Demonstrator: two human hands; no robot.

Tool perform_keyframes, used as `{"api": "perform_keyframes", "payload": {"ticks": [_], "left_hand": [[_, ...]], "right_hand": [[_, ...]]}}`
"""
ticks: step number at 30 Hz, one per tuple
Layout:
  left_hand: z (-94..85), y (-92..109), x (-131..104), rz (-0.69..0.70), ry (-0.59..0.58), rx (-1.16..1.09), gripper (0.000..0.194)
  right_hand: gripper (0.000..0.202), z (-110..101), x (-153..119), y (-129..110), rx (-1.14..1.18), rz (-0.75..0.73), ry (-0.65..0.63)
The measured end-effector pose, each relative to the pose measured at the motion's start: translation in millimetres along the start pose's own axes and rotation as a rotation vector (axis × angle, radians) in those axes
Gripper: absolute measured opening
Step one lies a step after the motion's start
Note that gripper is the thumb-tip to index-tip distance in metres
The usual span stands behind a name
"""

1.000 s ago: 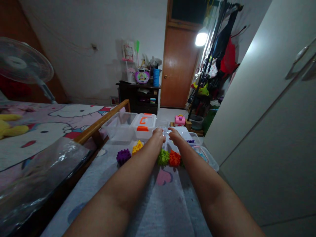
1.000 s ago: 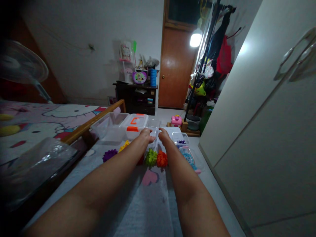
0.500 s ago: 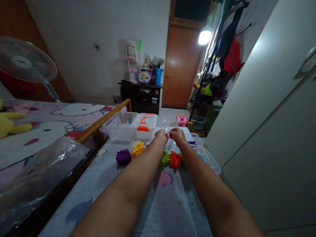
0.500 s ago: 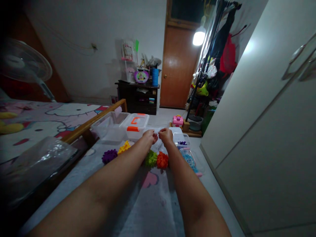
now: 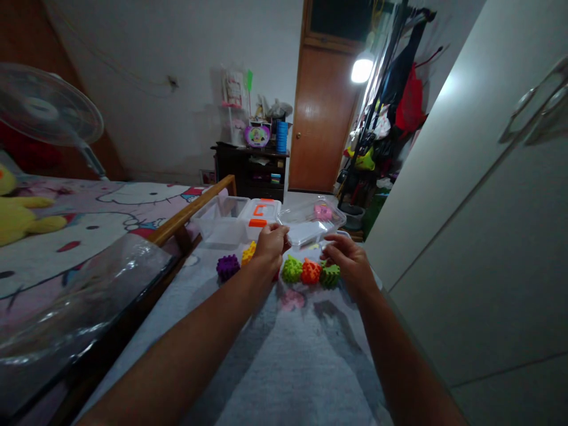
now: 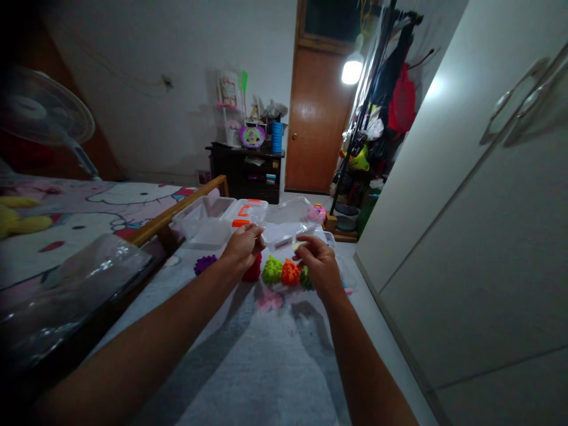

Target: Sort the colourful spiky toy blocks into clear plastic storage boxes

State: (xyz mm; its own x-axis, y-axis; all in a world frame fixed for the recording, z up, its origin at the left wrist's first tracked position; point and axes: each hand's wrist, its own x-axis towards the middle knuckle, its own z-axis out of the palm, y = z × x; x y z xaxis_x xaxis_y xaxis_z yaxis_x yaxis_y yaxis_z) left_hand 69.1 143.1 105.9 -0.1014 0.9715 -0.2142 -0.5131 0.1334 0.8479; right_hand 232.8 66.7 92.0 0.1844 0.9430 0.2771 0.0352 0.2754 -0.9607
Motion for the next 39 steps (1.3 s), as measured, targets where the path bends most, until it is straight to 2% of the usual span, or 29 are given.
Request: {"api": "perform_keyframes", "payload": {"ticks": [3,5,6,9,11,14,17,20,23,26,29,31,35,39], "left_hand": [[-41.5,12.5,-29.6,-0.018,-0.068,0.031,0.023],[-70.5,15.3,-47.9,-0.062,-0.148,0.127,0.026],[-84.2,14.8,-56.5,-0.081,-0.186,0.157,0.027],[-118.7,7.7,-79.8,-0.175,-0.226,0.238,0.03],[-134.6,1.8,-92.7,-0.234,-0.231,0.297,0.033],[-152.1,-5.0,-104.9,-0.26,-0.214,0.377,0.036],[-170.9,-10.3,-105.9,-0.275,-0.207,0.451,0.043],[-194.5,-16.0,-97.7,-0.204,-0.3,0.571,0.069],[-214.6,-23.5,-86.5,-0.075,-0.542,0.676,0.119],[-221.4,-33.1,-78.4,-0.025,-0.722,0.789,0.15],[-215.0,-41.1,-76.2,0.025,-0.752,0.86,0.159],[-208.0,-43.4,-77.6,0.074,-0.747,0.869,0.158],[-199.6,-43.8,-81.8,0.132,-0.698,0.849,0.148],[-202.0,-47.9,-81.5,0.182,-0.671,0.833,0.145]], "right_hand": [[0.023,-23.5,-30.5,-8.1,-0.072,-0.063,0.3],[0.026,-32.6,-47.0,-6.7,-0.119,-0.028,0.397],[0.03,-34.1,-54.9,-3.8,-0.135,0.022,0.372],[0.04,-27.5,-79.8,11.7,-0.167,0.206,0.086],[0.041,-18.2,-96.9,25.0,-0.212,0.265,-0.058],[0.042,-6.4,-117.6,42.7,-0.341,0.277,-0.089],[0.047,-2.8,-127.6,51.9,-0.501,0.264,-0.097],[0.069,-7.5,-128.0,52.1,-0.622,0.182,-0.135],[0.104,-14.0,-120.6,46.4,-0.69,0.005,-0.313],[0.127,-13.6,-105.5,39.6,-0.763,-0.137,-0.546],[0.134,-5.2,-88.2,36.1,-0.851,-0.152,-0.697],[0.135,1.8,-79.8,36.0,-0.887,-0.138,-0.768],[0.13,12.5,-75.9,36.5,-0.904,-0.139,-0.794],[0.119,12.4,-79.7,31.7,-0.853,-0.143,-0.754]]}}
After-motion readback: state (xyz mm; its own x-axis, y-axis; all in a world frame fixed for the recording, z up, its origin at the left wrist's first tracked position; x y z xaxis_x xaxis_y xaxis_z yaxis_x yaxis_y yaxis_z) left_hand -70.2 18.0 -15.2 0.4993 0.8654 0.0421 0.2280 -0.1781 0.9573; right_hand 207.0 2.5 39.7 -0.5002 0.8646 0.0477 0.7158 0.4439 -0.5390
